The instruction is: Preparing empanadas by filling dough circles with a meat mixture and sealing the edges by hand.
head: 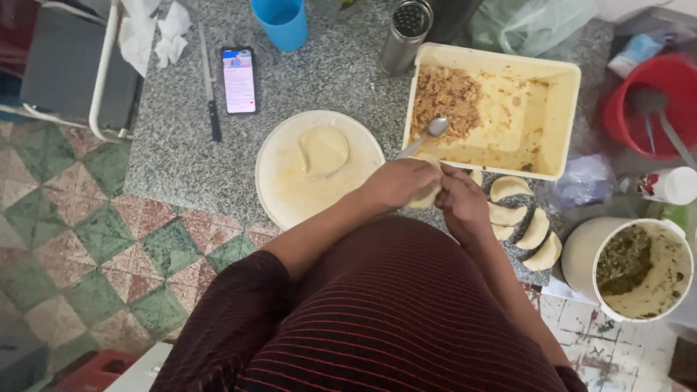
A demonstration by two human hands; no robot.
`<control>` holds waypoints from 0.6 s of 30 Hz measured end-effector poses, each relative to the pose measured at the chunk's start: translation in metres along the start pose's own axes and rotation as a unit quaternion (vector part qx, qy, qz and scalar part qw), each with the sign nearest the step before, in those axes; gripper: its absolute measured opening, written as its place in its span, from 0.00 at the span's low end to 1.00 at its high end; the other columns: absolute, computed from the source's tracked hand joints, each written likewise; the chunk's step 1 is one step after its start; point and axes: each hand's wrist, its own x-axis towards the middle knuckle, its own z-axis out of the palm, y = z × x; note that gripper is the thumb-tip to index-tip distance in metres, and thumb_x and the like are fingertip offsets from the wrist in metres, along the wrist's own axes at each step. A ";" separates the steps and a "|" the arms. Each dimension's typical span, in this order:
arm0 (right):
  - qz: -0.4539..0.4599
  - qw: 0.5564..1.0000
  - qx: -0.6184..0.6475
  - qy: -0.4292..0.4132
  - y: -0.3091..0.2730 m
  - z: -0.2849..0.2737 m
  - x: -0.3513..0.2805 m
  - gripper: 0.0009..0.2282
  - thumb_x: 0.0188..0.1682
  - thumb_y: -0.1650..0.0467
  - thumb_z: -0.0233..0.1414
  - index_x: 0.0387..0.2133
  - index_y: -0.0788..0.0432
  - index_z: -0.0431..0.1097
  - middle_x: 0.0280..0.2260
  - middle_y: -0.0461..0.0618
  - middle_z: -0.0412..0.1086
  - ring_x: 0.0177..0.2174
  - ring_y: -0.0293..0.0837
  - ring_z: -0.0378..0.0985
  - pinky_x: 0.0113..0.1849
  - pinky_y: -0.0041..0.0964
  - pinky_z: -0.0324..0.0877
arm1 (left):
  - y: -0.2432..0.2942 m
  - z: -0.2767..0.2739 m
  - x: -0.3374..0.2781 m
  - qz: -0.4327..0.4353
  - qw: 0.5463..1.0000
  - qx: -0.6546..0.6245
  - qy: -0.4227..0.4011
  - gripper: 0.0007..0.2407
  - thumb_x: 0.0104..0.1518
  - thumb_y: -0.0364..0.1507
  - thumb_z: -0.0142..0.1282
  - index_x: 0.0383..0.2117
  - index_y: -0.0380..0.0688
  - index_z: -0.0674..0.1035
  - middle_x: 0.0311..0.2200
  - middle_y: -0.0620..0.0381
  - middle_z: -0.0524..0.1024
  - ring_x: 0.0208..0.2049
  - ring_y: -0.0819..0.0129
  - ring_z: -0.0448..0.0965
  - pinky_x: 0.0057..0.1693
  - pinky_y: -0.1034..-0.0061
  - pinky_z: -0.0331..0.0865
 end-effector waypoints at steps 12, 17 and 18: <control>-0.015 0.997 0.080 -0.010 -0.004 -0.002 0.019 0.13 0.47 0.80 0.52 0.46 0.65 0.71 0.28 0.56 0.74 0.22 0.51 0.83 0.21 0.37 0.80 | -0.021 -0.070 -0.007 -0.168 0.975 -0.143 -0.036 0.12 0.69 0.35 0.36 0.45 0.50 0.75 0.39 0.49 0.77 0.45 0.46 0.80 0.52 0.54 0.73; -0.053 0.987 0.154 0.004 -0.076 0.028 -0.027 0.10 0.49 0.79 0.50 0.43 0.63 0.72 0.27 0.57 0.74 0.28 0.51 0.83 0.35 0.42 0.82 | -0.086 -0.108 -0.023 -0.314 0.939 -0.137 0.040 0.09 0.68 0.32 0.38 0.44 0.55 0.75 0.39 0.55 0.77 0.46 0.53 0.80 0.52 0.59 0.71; -0.058 0.982 0.177 0.021 -0.074 0.015 -0.025 0.10 0.50 0.79 0.50 0.43 0.61 0.72 0.39 0.59 0.78 0.38 0.54 0.85 0.43 0.48 0.83 | -0.100 -0.117 -0.028 -0.363 0.922 -0.108 0.078 0.09 0.67 0.29 0.39 0.45 0.50 0.75 0.39 0.48 0.76 0.45 0.45 0.79 0.51 0.54 0.70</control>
